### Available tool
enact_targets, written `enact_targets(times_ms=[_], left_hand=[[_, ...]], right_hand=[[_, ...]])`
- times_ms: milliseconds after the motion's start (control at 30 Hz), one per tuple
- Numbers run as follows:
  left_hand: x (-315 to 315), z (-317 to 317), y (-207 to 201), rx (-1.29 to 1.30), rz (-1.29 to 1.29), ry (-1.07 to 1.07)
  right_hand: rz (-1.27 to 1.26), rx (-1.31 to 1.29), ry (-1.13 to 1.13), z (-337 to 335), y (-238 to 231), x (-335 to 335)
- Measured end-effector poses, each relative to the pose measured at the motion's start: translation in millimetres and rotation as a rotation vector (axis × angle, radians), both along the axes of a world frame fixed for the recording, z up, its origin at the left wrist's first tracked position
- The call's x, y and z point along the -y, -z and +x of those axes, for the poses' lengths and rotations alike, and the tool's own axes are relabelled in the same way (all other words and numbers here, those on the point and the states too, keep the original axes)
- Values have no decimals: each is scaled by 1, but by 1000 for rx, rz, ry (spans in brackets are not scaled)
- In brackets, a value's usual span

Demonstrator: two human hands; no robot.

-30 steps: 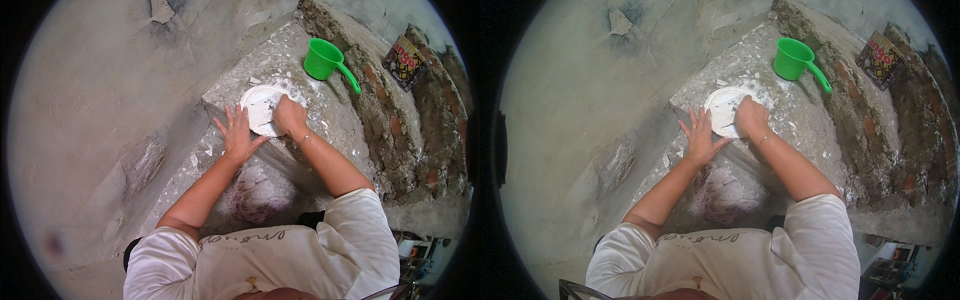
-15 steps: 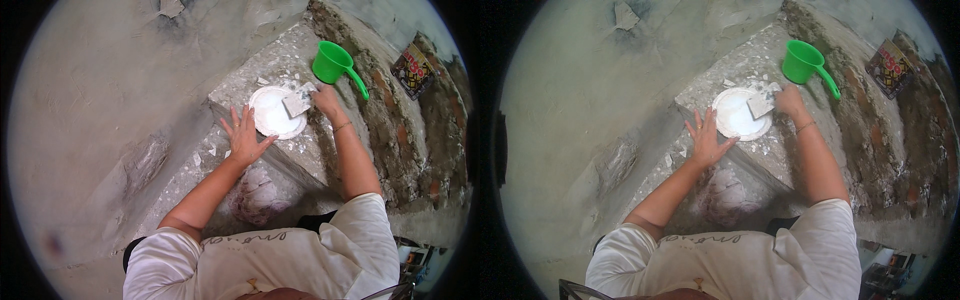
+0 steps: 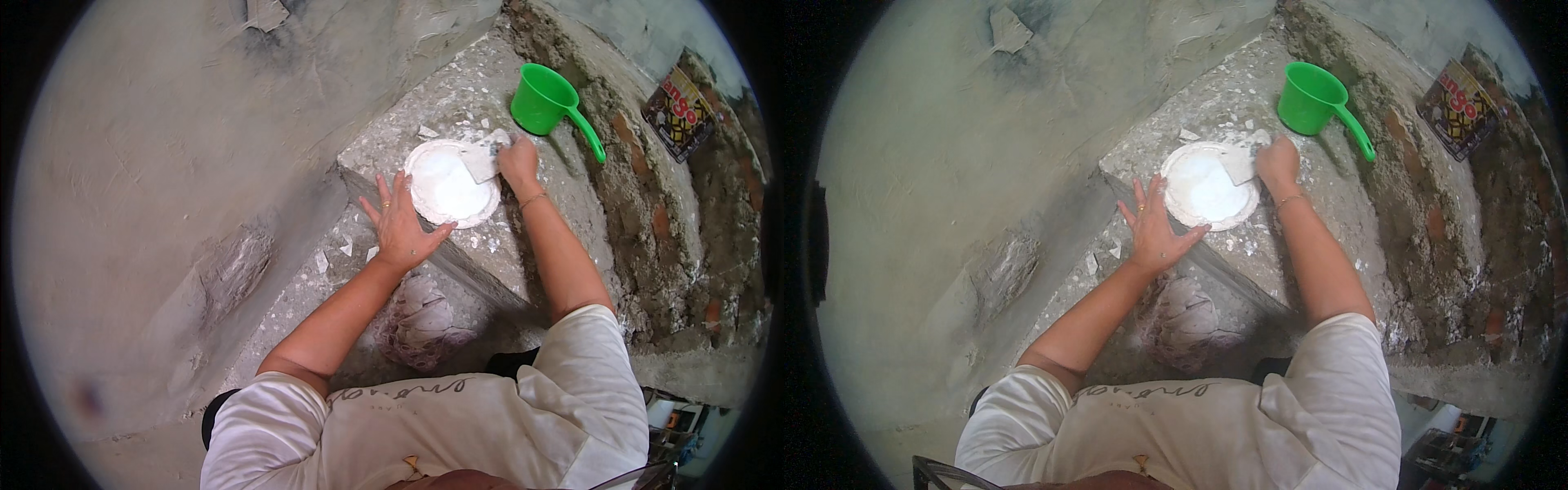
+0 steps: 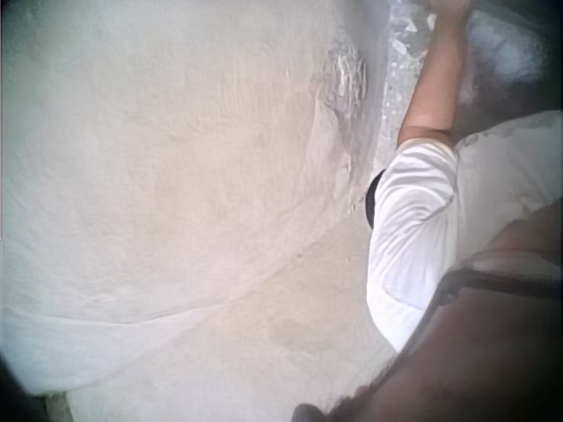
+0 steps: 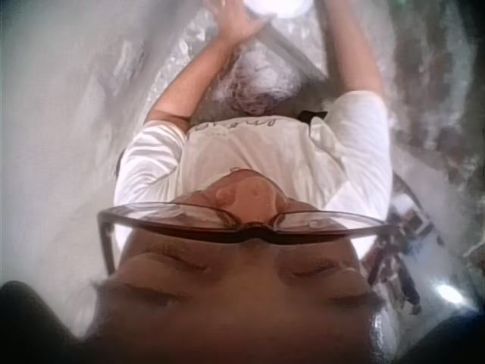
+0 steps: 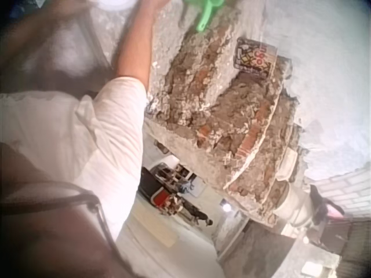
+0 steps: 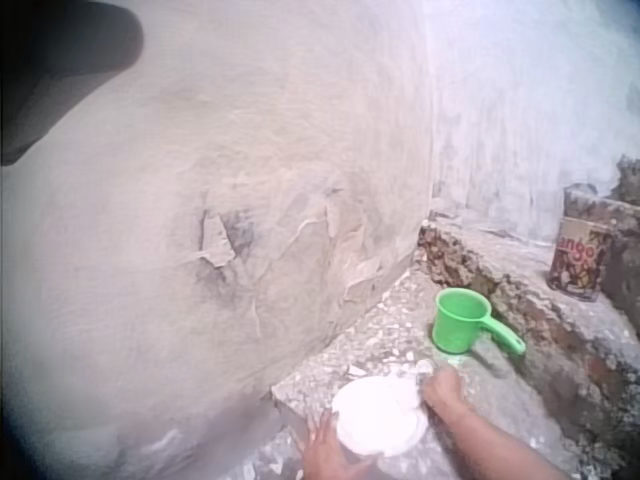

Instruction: The person applies a white filler to a concrete wall using a putty knife. They scoop the material from a white plate, spread it across the wall surface, and smooth it with repetitive scraping motions.

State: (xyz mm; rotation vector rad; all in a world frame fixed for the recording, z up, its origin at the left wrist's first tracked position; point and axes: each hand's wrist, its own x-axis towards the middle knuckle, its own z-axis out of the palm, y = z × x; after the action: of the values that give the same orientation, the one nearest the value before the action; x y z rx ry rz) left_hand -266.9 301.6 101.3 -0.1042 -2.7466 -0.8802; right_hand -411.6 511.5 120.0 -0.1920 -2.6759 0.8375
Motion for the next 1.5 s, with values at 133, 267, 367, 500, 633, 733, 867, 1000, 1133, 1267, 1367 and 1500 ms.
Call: enact_targets(times_ms=[133, 267, 367, 500, 633, 733, 867, 1000, 1133, 1267, 1367, 1500], left_hand=[[4, -1, -1, 10, 16, -16], [3, 0, -5, 34, -13, -15], [2, 0, -1, 22, 6, -11], [3, 0, -3, 15, 47, 4], [5, -1, 0, -11, 58, 0], [7, -2, -1, -16, 61, 1], [6, -2, -1, 3, 70, 8], [7, 0, -1, 14, 74, 6], [4, -1, 2, 2, 51, -1], [5, 0, 6, -8, 58, 12], [5, -3, 5, -5, 63, 19], [4, -4, 7, -11, 71, 14]], right_hand=[[75, 58, -45, 13, -8, 48], [187, 92, -162, 3, -28, 42], [143, 117, -227, -18, -33, 17], [165, 80, -183, -28, -24, 23], [252, 52, -278, -30, -23, 59], [245, 48, -440, -31, -23, 77], [251, 43, -627, -23, -25, 101], [244, 81, -760, -4, -22, 100], [87, 27, -783, 12, -25, 65], [-217, 110, -574, -9, -46, 50], [-161, -25, -522, -25, -32, 59], [87, -261, -468, -34, -18, 85]])
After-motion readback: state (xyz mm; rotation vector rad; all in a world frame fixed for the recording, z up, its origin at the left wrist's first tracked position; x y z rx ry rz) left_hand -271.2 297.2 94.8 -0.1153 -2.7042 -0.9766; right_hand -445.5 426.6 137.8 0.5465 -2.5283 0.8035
